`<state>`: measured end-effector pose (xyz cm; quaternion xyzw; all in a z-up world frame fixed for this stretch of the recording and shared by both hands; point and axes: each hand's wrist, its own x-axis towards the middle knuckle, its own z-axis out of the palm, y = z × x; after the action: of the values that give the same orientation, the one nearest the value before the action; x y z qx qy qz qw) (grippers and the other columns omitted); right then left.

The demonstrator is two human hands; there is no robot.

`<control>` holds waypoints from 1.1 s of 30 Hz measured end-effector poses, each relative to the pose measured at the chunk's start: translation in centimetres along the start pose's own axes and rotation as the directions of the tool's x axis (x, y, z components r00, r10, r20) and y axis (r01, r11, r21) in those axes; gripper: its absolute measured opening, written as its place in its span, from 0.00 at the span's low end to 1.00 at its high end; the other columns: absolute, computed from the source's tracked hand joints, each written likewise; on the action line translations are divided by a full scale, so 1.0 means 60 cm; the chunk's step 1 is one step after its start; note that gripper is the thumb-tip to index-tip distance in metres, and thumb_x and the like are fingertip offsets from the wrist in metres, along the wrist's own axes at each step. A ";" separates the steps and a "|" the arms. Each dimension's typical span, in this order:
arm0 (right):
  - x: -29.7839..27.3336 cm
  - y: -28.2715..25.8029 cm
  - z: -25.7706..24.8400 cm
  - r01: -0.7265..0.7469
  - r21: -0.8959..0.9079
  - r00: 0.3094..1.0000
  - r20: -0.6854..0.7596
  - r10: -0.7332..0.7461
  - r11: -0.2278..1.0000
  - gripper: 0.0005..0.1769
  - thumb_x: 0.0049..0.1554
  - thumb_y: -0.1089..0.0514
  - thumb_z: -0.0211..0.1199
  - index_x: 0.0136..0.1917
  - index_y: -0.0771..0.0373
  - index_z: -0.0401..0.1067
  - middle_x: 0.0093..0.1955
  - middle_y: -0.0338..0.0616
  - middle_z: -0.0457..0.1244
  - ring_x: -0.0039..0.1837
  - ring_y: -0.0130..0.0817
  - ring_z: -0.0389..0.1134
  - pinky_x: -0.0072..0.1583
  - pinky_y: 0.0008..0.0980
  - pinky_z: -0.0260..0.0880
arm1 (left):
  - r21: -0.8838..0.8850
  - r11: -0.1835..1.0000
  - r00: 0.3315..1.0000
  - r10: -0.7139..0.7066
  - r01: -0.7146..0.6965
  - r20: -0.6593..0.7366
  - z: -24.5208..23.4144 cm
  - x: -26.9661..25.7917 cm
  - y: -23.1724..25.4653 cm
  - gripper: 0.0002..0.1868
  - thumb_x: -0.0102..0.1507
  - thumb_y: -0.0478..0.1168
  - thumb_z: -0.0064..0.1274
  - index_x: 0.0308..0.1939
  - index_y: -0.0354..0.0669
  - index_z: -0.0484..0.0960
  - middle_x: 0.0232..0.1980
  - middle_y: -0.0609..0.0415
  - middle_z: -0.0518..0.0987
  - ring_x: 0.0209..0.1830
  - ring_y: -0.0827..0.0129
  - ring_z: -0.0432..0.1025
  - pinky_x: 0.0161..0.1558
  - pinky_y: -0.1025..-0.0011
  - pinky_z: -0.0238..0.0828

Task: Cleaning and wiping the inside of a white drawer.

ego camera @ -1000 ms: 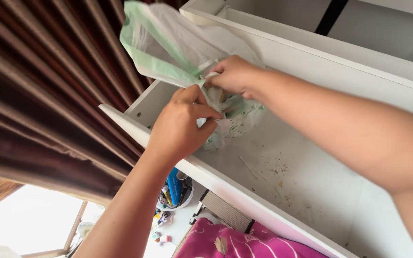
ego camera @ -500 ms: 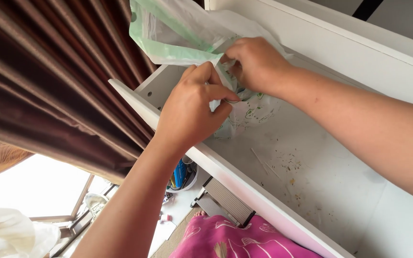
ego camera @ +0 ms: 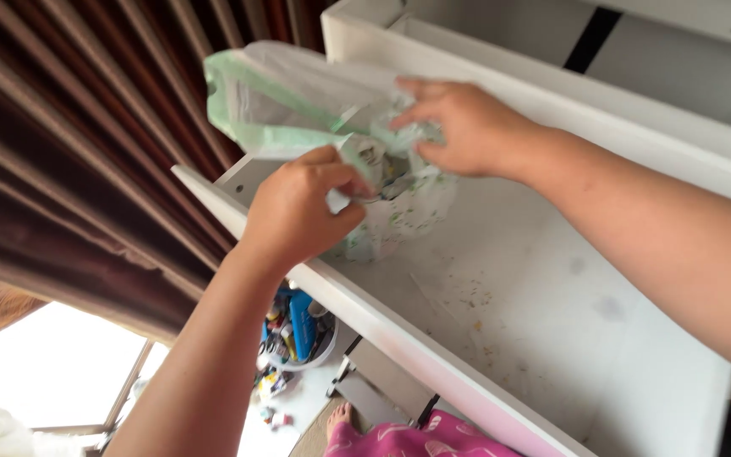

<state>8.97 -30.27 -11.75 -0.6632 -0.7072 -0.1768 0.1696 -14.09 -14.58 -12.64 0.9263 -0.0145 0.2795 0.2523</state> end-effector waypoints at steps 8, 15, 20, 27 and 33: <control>-0.138 0.014 -0.165 -0.462 0.743 0.675 -0.059 0.736 0.484 0.16 0.64 0.64 0.62 0.64 0.68 0.73 0.60 0.46 0.69 0.56 0.27 0.71 0.59 0.29 0.75 | 0.364 0.842 0.906 -0.424 0.399 -0.012 -0.021 0.009 0.026 0.10 0.56 0.43 0.62 0.41 0.60 0.90 0.50 0.57 0.80 0.44 0.57 0.78 0.44 0.59 0.75; -0.341 -0.017 -0.297 -0.388 0.850 0.396 -0.197 0.897 0.357 0.17 0.67 0.63 0.61 0.69 0.67 0.69 0.61 0.47 0.67 0.56 0.33 0.70 0.62 0.36 0.75 | 0.070 0.998 1.000 0.001 0.000 -0.006 0.034 0.067 0.127 0.22 0.54 0.40 0.62 0.53 0.54 0.85 0.56 0.45 0.78 0.50 0.54 0.77 0.49 0.60 0.74; -0.492 -0.023 -0.289 -0.276 0.922 -0.052 -0.298 0.953 0.273 0.14 0.67 0.65 0.61 0.66 0.60 0.70 0.56 0.43 0.66 0.53 0.31 0.65 0.58 0.33 0.74 | -0.700 0.610 0.899 -0.046 0.371 0.436 0.139 0.117 0.192 0.29 0.63 0.44 0.53 0.69 0.47 0.73 0.62 0.49 0.79 0.56 0.61 0.74 0.56 0.63 0.75; -0.656 -0.027 -0.268 -0.318 0.944 -0.424 -0.223 0.878 0.086 0.12 0.63 0.63 0.59 0.61 0.56 0.71 0.52 0.38 0.68 0.48 0.27 0.65 0.53 0.31 0.74 | -0.666 0.487 0.771 -0.025 0.565 0.636 0.215 0.143 0.273 0.32 0.63 0.46 0.49 0.73 0.50 0.65 0.70 0.57 0.73 0.68 0.65 0.69 0.65 0.63 0.66; -0.774 0.008 -0.271 -0.412 0.900 -0.552 -0.119 0.826 -0.145 0.11 0.62 0.61 0.59 0.58 0.55 0.73 0.48 0.34 0.67 0.45 0.23 0.67 0.51 0.31 0.76 | -0.685 0.487 0.761 0.063 0.541 0.646 0.281 0.151 0.367 0.32 0.63 0.46 0.49 0.73 0.49 0.65 0.70 0.57 0.73 0.69 0.65 0.69 0.66 0.63 0.67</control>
<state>12.46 -78.74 -19.49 -0.6734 0.2291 -0.1338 0.6901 -1.51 -40.80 -9.83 0.7119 -0.0878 -0.1089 0.6882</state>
